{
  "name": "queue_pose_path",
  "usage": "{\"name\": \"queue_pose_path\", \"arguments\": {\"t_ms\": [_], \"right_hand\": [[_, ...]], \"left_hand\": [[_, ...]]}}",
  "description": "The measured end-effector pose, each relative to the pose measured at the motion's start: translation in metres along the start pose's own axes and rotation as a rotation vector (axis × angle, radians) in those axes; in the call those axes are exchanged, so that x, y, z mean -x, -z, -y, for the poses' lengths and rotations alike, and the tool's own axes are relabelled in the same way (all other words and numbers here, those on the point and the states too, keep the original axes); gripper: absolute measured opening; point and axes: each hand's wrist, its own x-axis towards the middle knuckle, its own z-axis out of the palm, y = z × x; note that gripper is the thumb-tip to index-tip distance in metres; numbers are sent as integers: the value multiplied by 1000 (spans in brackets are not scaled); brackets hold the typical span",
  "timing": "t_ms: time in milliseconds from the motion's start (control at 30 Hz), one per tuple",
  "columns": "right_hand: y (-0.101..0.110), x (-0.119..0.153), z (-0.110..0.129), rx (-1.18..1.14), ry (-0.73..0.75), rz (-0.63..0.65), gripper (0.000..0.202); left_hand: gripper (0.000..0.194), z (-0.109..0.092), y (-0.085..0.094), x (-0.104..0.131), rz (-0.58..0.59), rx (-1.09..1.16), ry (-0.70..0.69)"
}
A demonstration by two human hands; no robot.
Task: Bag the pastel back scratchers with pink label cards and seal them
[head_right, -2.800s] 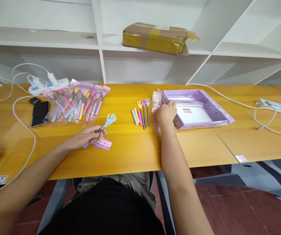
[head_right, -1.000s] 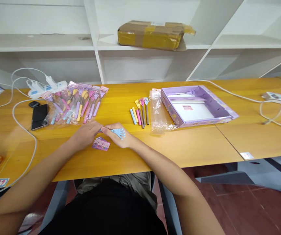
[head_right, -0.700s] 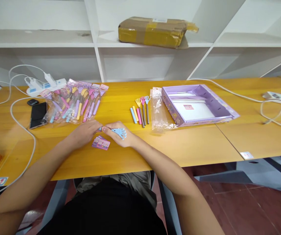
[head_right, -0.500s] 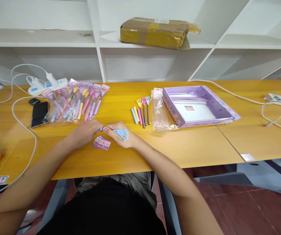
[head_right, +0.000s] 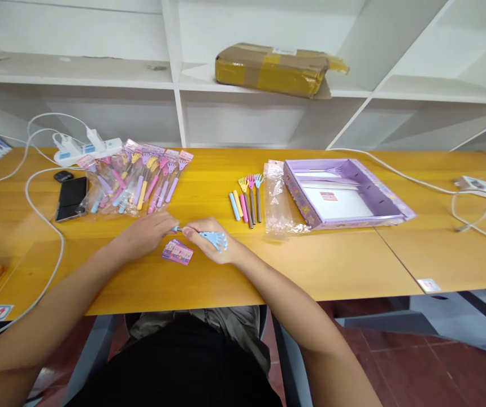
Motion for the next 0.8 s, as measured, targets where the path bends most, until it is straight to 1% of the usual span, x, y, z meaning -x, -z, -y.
{"name": "queue_pose_path", "arguments": {"t_ms": [133,200,333,400,467,600,700,800], "right_hand": [[2,2,-12,-117,-100,-86,51],[1,0,-18,-175,-134,-116,51],[-8,-6,-16,-65,-68,-65,52],[-14,-8,-13,-26,-50,-41,53],[-18,-8,-11,-42,-62,-38,54],[-23,-7,-12,-106,-123,-86,54],[-23,-7,-11,-92,-137,-118,53],[-21,-8,-7,-71,-137,-120,52]], "left_hand": [[26,11,0,5,9,-23,90],[26,12,-2,5,-13,-51,105],[23,-4,-10,1,-86,-67,1],[23,-12,-12,-1,-107,-62,-9],[23,-15,-11,-1,-104,-55,3],[22,-10,-6,-2,-82,-56,-19],[24,-3,-3,-4,-96,-53,-51],[24,3,-3,-5,-112,-32,-70]]}}
